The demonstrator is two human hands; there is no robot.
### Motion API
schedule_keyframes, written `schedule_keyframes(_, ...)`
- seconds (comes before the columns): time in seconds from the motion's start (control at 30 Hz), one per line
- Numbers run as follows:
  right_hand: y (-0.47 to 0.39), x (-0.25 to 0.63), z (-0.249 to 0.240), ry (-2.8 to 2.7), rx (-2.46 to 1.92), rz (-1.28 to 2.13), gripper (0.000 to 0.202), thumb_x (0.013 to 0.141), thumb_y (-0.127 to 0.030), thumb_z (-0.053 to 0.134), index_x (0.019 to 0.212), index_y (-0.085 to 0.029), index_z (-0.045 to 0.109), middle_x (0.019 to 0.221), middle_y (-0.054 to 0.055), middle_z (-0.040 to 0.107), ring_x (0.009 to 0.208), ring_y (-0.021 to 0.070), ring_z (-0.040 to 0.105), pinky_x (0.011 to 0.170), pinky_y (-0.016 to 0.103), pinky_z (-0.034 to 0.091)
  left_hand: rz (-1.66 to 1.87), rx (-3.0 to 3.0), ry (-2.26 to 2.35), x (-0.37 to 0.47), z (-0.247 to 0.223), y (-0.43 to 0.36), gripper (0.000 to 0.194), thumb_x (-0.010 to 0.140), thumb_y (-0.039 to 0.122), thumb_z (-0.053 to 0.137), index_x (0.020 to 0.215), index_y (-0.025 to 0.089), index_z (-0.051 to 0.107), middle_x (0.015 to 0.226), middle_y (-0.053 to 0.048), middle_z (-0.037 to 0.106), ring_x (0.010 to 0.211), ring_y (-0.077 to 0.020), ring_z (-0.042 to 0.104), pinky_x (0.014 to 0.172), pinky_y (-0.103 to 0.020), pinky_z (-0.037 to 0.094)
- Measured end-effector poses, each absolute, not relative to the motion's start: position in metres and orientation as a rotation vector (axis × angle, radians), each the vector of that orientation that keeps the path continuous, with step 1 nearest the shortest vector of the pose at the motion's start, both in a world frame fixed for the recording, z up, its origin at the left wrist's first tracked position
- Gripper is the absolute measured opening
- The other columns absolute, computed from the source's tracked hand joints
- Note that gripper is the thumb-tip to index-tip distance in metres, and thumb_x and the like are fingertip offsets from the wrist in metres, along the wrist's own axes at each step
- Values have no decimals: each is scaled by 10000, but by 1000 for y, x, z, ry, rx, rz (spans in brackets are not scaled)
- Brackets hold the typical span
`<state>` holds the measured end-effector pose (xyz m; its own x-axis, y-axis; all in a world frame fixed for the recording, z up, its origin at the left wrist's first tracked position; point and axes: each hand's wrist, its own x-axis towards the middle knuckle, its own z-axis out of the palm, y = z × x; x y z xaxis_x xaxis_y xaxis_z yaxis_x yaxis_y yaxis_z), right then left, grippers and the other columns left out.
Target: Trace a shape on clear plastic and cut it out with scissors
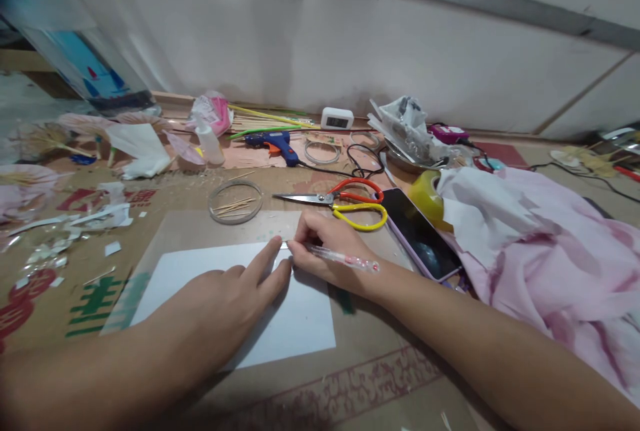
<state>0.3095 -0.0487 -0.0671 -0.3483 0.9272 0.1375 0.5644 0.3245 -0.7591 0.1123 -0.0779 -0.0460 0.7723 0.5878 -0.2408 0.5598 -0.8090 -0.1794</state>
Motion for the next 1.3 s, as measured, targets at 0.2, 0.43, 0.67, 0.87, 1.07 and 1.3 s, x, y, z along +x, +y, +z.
schedule_keyframes(0.2,-49,310,-67,-2022,-1320,843,148,838,-240,610,758,-209,488,714,-8,637,607,126,560,553,247,378,453,-2866,-918,112,-44,-78,585,859,122,518,1437,108,424,1480,-340,360,694,-257,736,483,-344,598)
schedule_keyframes(0.43,-49,310,-68,-2011,-1313,850,157,848,-259,609,759,-212,490,712,-3,636,605,132,563,551,249,388,447,-2880,-924,113,-45,-77,585,853,102,502,1432,99,426,1477,-351,353,712,-275,738,479,-365,597)
schedule_keyframes(0.67,-50,309,-67,-1940,-1307,852,171,856,-274,605,750,-212,486,698,-13,595,595,121,524,542,243,388,443,-2885,-930,113,-46,-77,579,851,110,503,1425,93,428,1477,-353,359,694,-271,734,481,-378,597)
schedule_keyframes(0.87,-53,308,-64,-1833,-1313,762,210,881,-290,585,719,-212,476,613,-38,524,549,111,457,509,238,339,503,-2866,-937,116,-42,-75,555,859,108,507,1411,105,449,1489,-344,349,719,-260,741,507,-355,604)
schedule_keyframes(1.07,-51,309,-64,-1901,-1319,647,269,921,-288,512,674,-217,433,614,-22,513,568,126,469,535,255,346,519,-2877,-906,115,-39,-76,558,870,108,499,1425,102,441,1480,-357,337,689,-255,740,492,-346,599)
schedule_keyframes(1.3,-49,312,-67,-1925,-1333,631,267,920,-274,491,674,-224,400,618,-21,513,574,135,472,543,263,349,486,-2880,-922,115,-42,-75,550,868,117,521,1414,113,457,1484,-350,337,713,-265,744,499,-353,602)
